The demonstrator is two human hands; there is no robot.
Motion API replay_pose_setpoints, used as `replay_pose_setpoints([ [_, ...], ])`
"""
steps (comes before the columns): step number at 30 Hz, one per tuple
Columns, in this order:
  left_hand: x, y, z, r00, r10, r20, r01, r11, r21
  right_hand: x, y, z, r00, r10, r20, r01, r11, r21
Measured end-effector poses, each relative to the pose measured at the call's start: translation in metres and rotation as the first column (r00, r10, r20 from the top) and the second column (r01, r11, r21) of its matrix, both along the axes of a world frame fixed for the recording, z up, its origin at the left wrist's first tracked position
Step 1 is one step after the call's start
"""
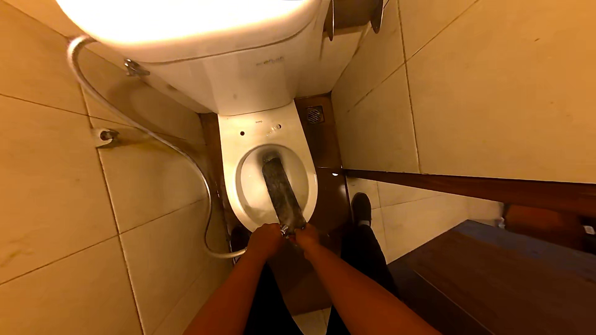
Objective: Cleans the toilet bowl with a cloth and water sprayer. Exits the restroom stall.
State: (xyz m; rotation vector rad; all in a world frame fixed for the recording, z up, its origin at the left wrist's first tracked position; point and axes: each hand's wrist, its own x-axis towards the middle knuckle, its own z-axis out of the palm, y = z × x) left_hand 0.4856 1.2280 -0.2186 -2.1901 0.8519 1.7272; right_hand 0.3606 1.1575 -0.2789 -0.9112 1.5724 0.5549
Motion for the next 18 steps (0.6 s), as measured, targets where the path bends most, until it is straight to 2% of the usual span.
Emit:
replay_pose_setpoints([
  [4,-0.004,0.001,0.005,0.999,0.033,-0.02,-0.033,0.999,-0.011,-0.002,-0.007,-0.002,1.0,-0.015,0.001,0.015,0.997,0.075],
  [11,-0.007,-0.006,-0.002,0.998,0.056,-0.034,-0.057,0.997,-0.054,0.008,-0.01,0.001,0.996,0.09,-0.005,-0.089,0.993,0.074],
  [18,-0.008,0.003,-0.003,0.993,0.063,0.096,-0.064,0.998,0.006,-0.008,-0.01,0.028,0.978,0.208,0.025,-0.209,0.977,0.033],
])
